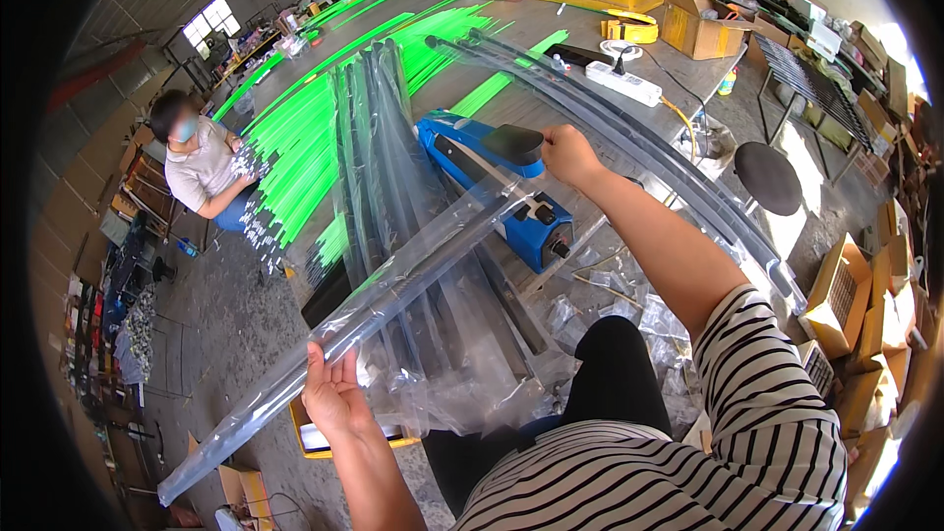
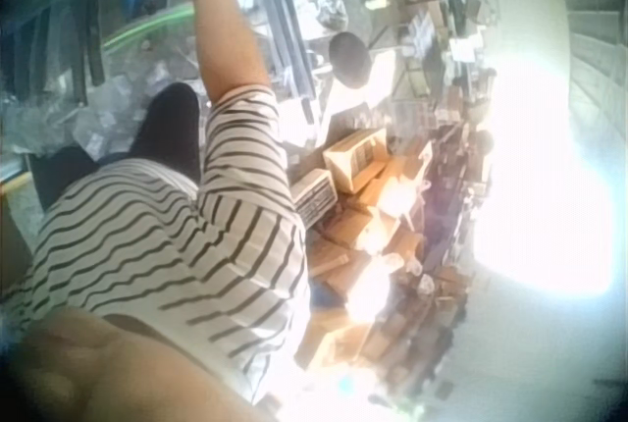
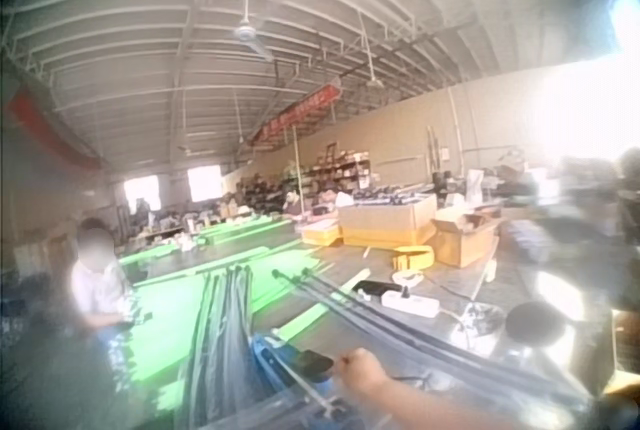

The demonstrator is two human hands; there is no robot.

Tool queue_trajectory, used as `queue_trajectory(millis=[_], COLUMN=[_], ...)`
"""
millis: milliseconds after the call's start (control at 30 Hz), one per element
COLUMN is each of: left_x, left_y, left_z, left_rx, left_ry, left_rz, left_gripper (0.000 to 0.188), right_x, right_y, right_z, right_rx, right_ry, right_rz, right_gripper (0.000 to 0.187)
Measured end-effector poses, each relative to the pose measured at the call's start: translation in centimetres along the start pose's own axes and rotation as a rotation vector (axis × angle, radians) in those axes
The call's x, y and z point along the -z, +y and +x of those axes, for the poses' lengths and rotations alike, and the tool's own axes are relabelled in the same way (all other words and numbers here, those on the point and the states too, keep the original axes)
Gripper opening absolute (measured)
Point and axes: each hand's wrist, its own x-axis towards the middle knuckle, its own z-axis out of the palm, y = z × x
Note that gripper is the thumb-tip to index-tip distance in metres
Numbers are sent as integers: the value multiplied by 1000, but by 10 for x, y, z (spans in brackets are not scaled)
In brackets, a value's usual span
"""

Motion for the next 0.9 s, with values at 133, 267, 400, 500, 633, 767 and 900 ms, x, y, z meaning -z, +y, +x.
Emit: queue_trajectory(millis=[133, 267, 400, 500, 633, 767, 900], left_x=[-3, -7, -2, 0, -3, -1, 0], left_y=[-1, -2, -4, -6, -8, -11, -12], left_z=[1, 6, 15, 22, 26, 31, 34], left_rx=[6, 27, 21, 44, 81, 89, 84], left_ry=[18, 1, 8, 15, -7, -25, -33], left_rz=[-1, -7, 19, 31, 30, 5, 4], left_gripper=[21, 20, 22, 23, 25, 26, 26], right_x=[10, 32, 50, 60, 60, 60, 60], right_y=[-5, -19, -55, -71, -66, -61, -60], right_z=[-5, -24, -62, -83, -86, -87, -90], right_rx=[11, 248, 855, 1031, 1046, 1038, 1026], right_ry=[163, 206, 317, 267, 215, 192, 183], right_rz=[-165, -12, -226, -526, -558, -556, -544], right_gripper=[27, 24, 29, 38, 40, 38, 35])
